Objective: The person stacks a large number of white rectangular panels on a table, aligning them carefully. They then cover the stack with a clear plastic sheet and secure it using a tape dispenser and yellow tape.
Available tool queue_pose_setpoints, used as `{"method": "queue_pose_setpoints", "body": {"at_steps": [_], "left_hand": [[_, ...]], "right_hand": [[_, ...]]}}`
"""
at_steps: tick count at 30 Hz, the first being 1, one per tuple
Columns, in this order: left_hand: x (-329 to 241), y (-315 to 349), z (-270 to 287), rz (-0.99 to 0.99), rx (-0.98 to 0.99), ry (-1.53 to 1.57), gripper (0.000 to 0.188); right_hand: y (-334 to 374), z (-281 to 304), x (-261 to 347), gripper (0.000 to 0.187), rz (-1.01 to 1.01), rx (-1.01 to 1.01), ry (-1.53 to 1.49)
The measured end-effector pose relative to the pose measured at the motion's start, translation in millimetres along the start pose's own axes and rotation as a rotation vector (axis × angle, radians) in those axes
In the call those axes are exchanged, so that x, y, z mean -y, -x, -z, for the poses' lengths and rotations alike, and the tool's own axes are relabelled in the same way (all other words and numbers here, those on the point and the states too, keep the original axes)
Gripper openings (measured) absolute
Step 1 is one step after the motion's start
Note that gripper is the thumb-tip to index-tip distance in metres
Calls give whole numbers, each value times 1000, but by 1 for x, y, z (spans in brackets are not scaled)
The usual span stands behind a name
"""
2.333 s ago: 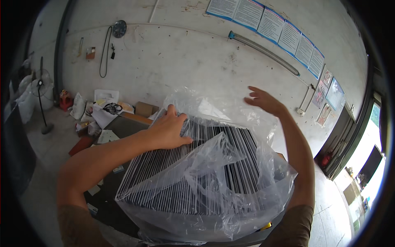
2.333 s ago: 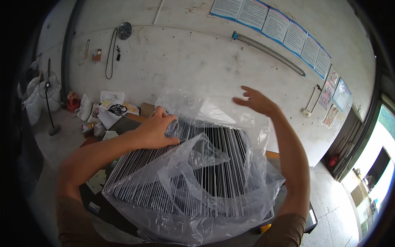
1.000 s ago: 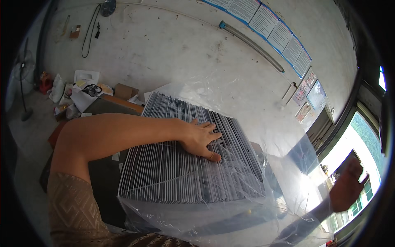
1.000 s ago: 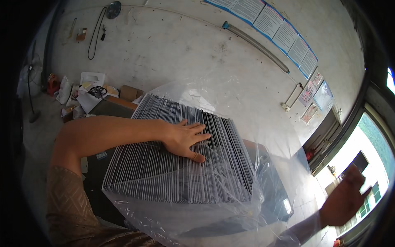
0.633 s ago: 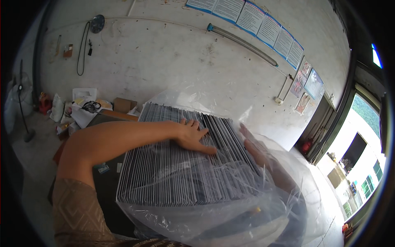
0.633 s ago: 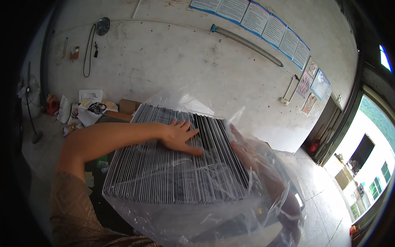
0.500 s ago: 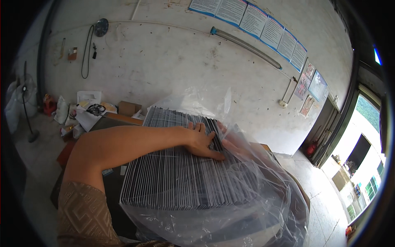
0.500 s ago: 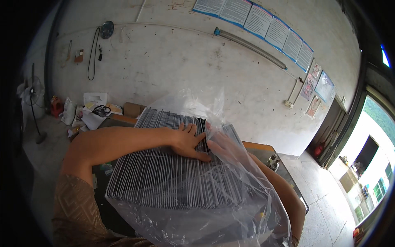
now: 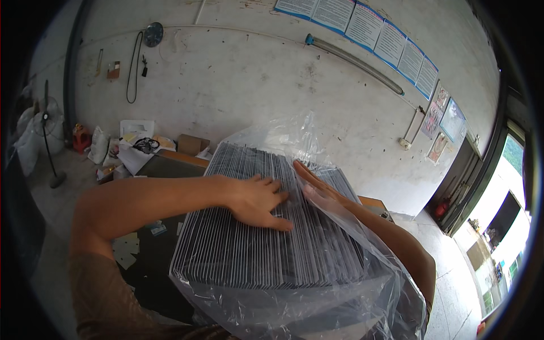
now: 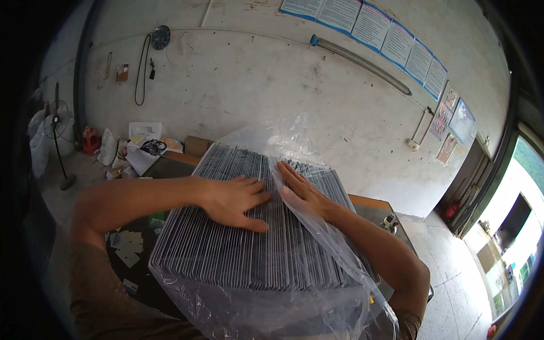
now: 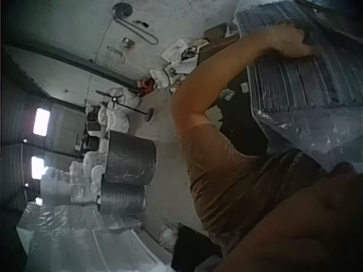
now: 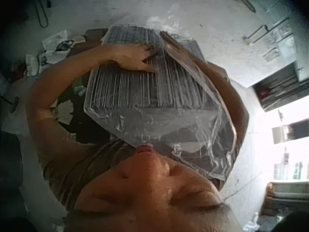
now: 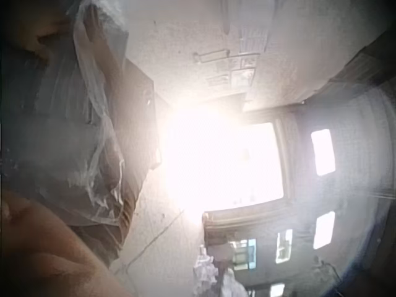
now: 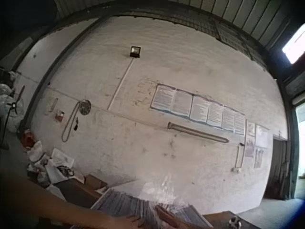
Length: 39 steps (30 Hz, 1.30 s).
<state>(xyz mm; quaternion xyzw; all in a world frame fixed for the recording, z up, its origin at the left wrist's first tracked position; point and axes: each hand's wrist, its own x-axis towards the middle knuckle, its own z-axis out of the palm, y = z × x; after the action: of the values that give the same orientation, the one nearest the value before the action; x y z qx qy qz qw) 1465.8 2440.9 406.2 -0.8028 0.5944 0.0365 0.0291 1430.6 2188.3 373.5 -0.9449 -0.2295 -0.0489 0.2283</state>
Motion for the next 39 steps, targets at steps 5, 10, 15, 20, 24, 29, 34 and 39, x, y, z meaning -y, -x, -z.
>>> {"method": "queue_pose_setpoints", "body": {"at_steps": [5,10,15,20,24,29,34,39], "left_hand": [[-27,-30,-6,-35,46,31,88],[-30,-10,2,58,-31,-29,84],[-52,34,28,-28,75,182,69],[-71,43,2,-548,-658,315,50],[-72,3,7,-440,-854,128,41],[-76,50,13,-547,-40,361,54],[-97,121,4,-464,-181,282,62],[-104,112,-32,-581,-477,-462,85]], "right_hand": [[3,6,30,83,-52,112,183],[-4,1,35,84,-77,124,215],[7,-3,43,86,-133,138,335],[6,-3,28,86,-69,175,481],[-6,-7,29,86,-10,192,481],[-2,-3,35,90,-160,171,434],[-18,-7,34,98,-152,218,464],[-33,-3,30,104,-145,284,441]]}}
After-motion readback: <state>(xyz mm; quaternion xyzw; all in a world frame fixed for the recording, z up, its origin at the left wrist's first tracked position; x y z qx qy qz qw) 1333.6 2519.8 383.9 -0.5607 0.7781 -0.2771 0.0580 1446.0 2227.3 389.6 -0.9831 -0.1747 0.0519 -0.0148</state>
